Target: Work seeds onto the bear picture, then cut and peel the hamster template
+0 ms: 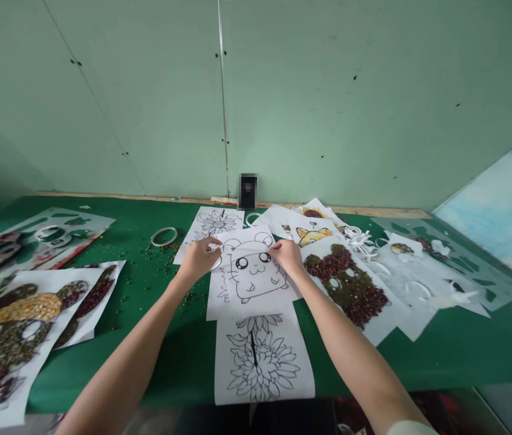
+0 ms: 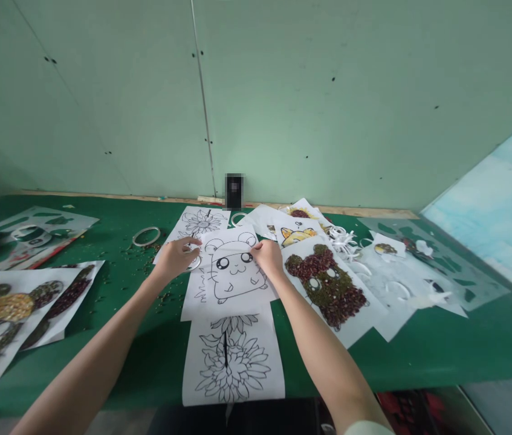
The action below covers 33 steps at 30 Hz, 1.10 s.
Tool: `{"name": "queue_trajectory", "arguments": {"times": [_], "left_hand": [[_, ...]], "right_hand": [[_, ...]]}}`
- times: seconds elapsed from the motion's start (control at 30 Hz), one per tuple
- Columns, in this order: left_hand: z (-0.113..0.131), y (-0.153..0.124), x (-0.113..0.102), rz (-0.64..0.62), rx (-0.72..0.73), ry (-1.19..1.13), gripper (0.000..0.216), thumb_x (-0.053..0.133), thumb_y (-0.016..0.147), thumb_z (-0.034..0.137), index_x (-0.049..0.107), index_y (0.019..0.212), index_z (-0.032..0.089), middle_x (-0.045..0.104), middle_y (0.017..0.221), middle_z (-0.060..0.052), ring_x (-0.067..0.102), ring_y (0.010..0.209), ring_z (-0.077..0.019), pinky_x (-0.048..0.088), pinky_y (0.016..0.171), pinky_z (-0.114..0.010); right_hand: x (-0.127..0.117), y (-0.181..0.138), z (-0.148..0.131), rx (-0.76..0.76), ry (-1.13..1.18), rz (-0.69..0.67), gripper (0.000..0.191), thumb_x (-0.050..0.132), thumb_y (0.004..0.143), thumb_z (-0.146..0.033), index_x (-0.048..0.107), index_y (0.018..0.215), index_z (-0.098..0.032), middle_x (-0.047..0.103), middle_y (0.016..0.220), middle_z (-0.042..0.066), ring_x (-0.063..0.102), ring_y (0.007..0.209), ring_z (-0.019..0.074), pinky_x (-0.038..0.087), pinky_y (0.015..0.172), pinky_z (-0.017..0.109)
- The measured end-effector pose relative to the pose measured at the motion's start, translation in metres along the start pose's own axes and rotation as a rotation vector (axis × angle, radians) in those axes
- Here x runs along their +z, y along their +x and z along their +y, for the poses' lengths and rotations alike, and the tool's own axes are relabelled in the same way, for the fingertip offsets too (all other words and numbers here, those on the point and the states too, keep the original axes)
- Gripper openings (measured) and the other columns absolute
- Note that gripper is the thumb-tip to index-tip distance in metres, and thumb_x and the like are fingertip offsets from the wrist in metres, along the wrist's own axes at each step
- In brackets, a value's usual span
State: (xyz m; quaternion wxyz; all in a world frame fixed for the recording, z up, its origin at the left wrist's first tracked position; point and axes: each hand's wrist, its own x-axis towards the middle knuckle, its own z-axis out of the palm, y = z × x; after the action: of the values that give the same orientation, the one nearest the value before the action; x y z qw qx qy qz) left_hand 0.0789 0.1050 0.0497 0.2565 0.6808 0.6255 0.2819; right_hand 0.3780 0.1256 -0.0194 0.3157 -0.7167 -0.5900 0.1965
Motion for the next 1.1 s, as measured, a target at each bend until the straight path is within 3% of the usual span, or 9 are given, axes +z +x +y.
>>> {"name": "queue_trajectory", "arguments": {"times": [0.33, 0.63, 0.9, 1.1], "left_hand": [[0.001, 0.0, 0.001, -0.011, -0.017, 0.017, 0.031, 0.065, 0.088, 0.029, 0.083, 0.111, 0.02, 0.06, 0.057, 0.003, 0.049, 0.049, -0.0161, 0.041, 0.062, -0.028], [-0.001, 0.0, 0.001, -0.042, -0.023, 0.008, 0.035, 0.062, 0.089, 0.031, 0.081, 0.116, 0.018, 0.058, 0.057, 0.003, 0.047, 0.046, -0.0162, 0.037, 0.057, -0.027], [0.0, 0.0, 0.001, -0.035, -0.017, 0.007, 0.034, 0.062, 0.088, 0.032, 0.081, 0.113, 0.018, 0.061, 0.06, 0.002, 0.044, 0.046, -0.0147, 0.04, 0.059, -0.027], [-0.001, -0.001, 0.001, -0.054, -0.032, -0.014, 0.038, 0.062, 0.088, 0.035, 0.081, 0.116, 0.018, 0.064, 0.062, 0.0, 0.041, 0.045, -0.0151, 0.034, 0.054, -0.028]], "right_hand": [[-0.004, 0.005, 0.002, 0.01, -0.012, -0.026, 0.016, 0.074, 0.095, -0.029, 0.082, 0.084, -0.022, 0.085, 0.091, 0.006, 0.079, 0.092, 0.0238, 0.048, 0.076, 0.027], [-0.002, 0.006, 0.005, 0.002, -0.018, -0.069, 0.007, 0.082, 0.089, -0.028, 0.082, 0.085, -0.022, 0.084, 0.089, 0.004, 0.078, 0.089, 0.0215, 0.05, 0.078, 0.026], [-0.001, 0.004, 0.004, -0.008, -0.043, -0.056, 0.007, 0.079, 0.092, -0.024, 0.079, 0.085, -0.022, 0.084, 0.091, 0.005, 0.078, 0.091, 0.022, 0.047, 0.076, 0.026], [0.0, -0.002, -0.005, 0.007, -0.111, -0.062, 0.025, 0.079, 0.096, -0.046, 0.077, 0.089, -0.022, 0.083, 0.091, 0.006, 0.076, 0.089, 0.0239, 0.043, 0.071, 0.029]]}}
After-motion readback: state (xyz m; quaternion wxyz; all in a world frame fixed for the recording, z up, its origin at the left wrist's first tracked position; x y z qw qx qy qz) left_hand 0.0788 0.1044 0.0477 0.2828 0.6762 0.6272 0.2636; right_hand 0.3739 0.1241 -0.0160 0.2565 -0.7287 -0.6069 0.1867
